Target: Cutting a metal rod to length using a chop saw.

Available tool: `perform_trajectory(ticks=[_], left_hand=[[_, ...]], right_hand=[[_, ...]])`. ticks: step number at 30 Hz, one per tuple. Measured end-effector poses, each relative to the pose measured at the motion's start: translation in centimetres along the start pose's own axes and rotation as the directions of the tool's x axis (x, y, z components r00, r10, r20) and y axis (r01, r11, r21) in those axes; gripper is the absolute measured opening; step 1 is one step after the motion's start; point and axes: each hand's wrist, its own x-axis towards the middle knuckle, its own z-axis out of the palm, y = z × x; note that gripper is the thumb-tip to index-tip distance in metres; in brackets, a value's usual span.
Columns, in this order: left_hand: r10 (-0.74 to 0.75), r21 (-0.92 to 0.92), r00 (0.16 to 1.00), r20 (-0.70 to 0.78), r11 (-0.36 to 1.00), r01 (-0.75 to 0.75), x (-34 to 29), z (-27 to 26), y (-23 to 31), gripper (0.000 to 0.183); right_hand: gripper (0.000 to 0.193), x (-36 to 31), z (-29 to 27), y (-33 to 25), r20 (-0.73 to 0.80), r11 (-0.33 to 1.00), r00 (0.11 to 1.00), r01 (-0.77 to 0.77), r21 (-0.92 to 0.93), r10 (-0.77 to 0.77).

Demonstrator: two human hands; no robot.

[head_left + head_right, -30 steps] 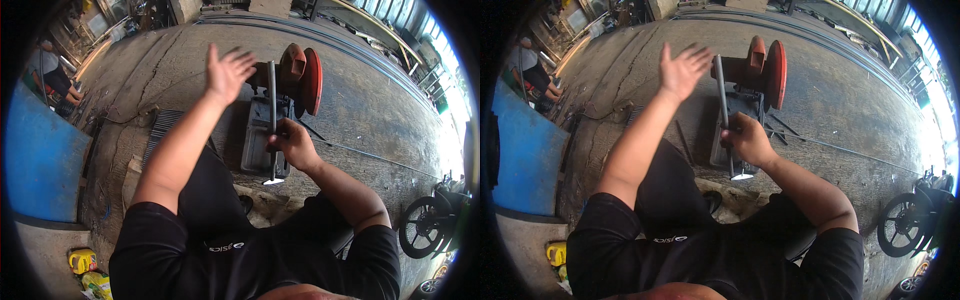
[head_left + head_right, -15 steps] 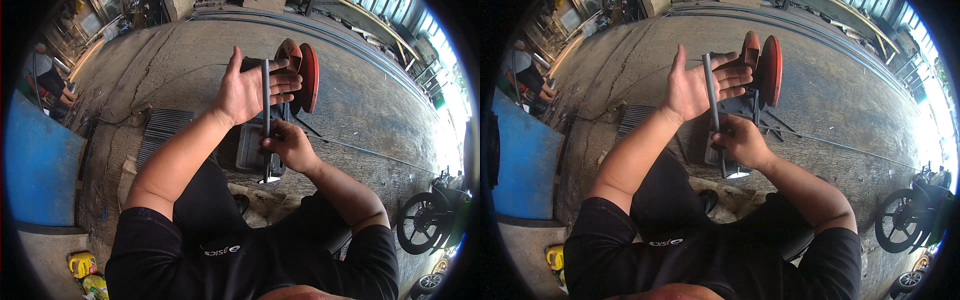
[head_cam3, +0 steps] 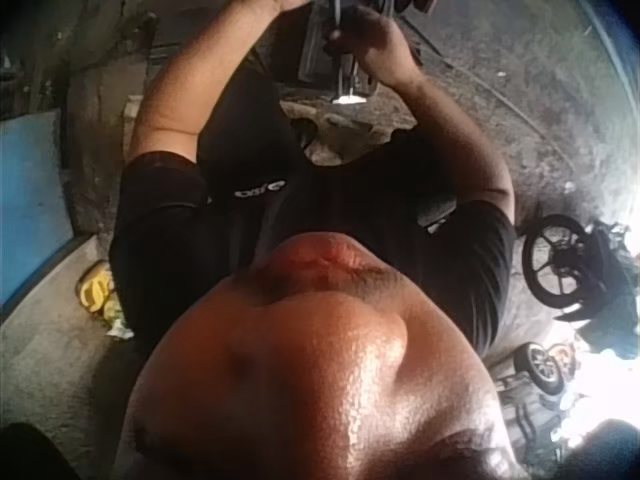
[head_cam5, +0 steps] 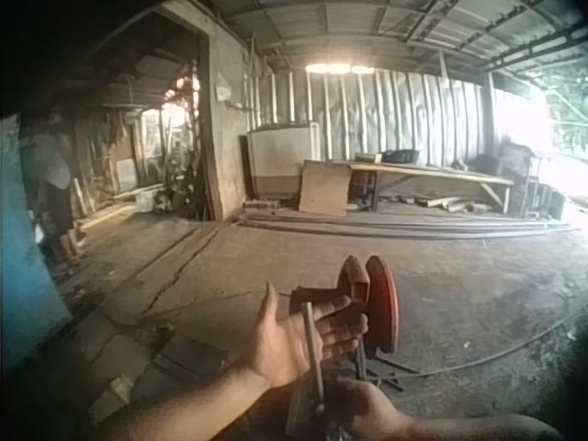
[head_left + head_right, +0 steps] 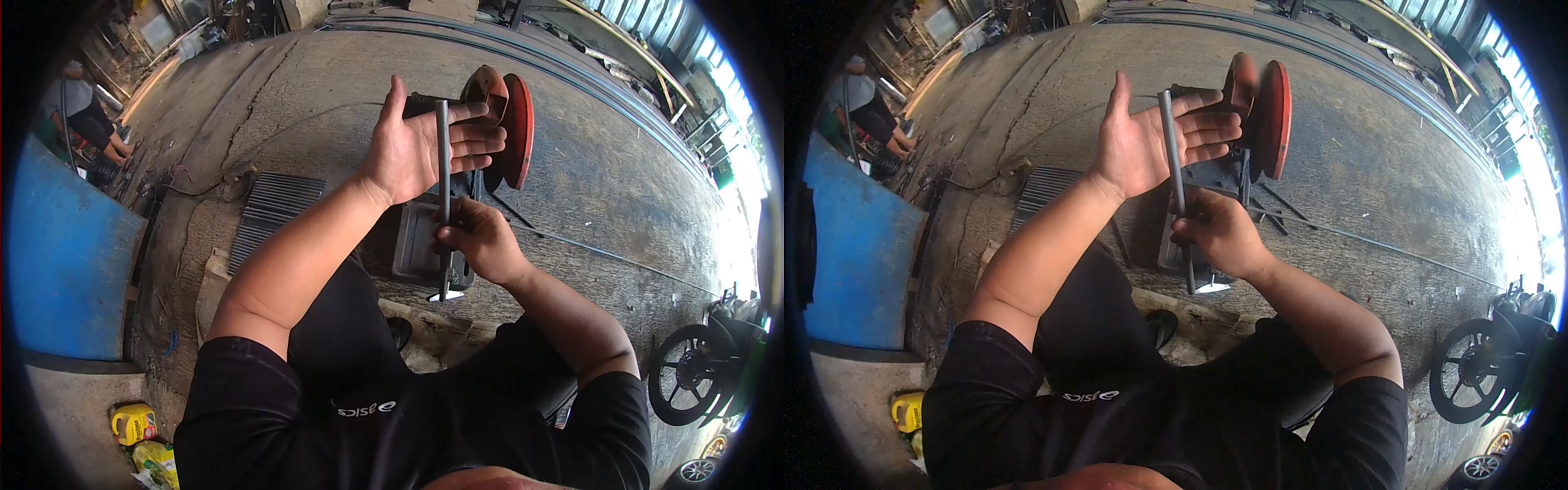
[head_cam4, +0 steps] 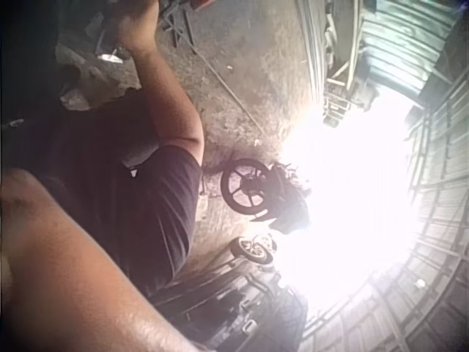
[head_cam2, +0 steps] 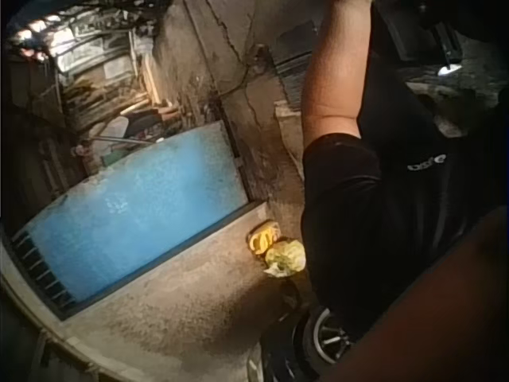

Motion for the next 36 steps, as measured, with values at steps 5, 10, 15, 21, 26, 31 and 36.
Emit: perform_trajectory(ticks=[5,10,15,21,26,31,36], left_hand=[[0.008,-0.004,0.999,0.033,1.000,-0.008,0.0,-0.2,0.2,0.112],[0.011,-0.040,0.998,0.069,0.999,-0.009,0.0,-0.2,0.3,0.112],[0.036,-0.002,0.999,0.032,0.999,-0.036,-0.1,-0.1,0.6,0.113],[0.050,-0.037,0.997,0.057,0.998,-0.048,-0.2,0.0,0.9,0.113],[0.051,-0.062,0.996,0.072,0.997,-0.046,-0.1,0.0,0.9,0.112],[0.041,-0.068,0.997,0.063,0.997,-0.037,-0.1,0.0,0.9,0.113],[0.046,-0.062,0.997,0.066,0.997,-0.042,-0.1,0.1,0.9,0.113]], right_hand=[[0.023,-0.2,0.3,-0.3,0.016,0.998,0.998,-0.062,-0.023,0.062],[0.024,-0.2,0.6,-0.3,0.033,0.996,0.996,-0.081,-0.039,0.082],[0.025,-0.1,0.5,0.3,0.020,0.994,0.999,-0.042,-0.096,0.044],[0.022,-0.1,0.5,0.8,-0.003,0.992,1.000,-0.015,-0.121,0.014],[0.021,-0.1,0.4,0.7,0.008,0.991,1.000,-0.002,-0.134,0.003],[0.020,0.0,0.5,0.8,-0.002,0.992,0.999,-0.054,-0.110,0.054],[0.021,-0.1,0.5,0.4,0.023,0.995,0.997,-0.077,-0.059,0.078]])
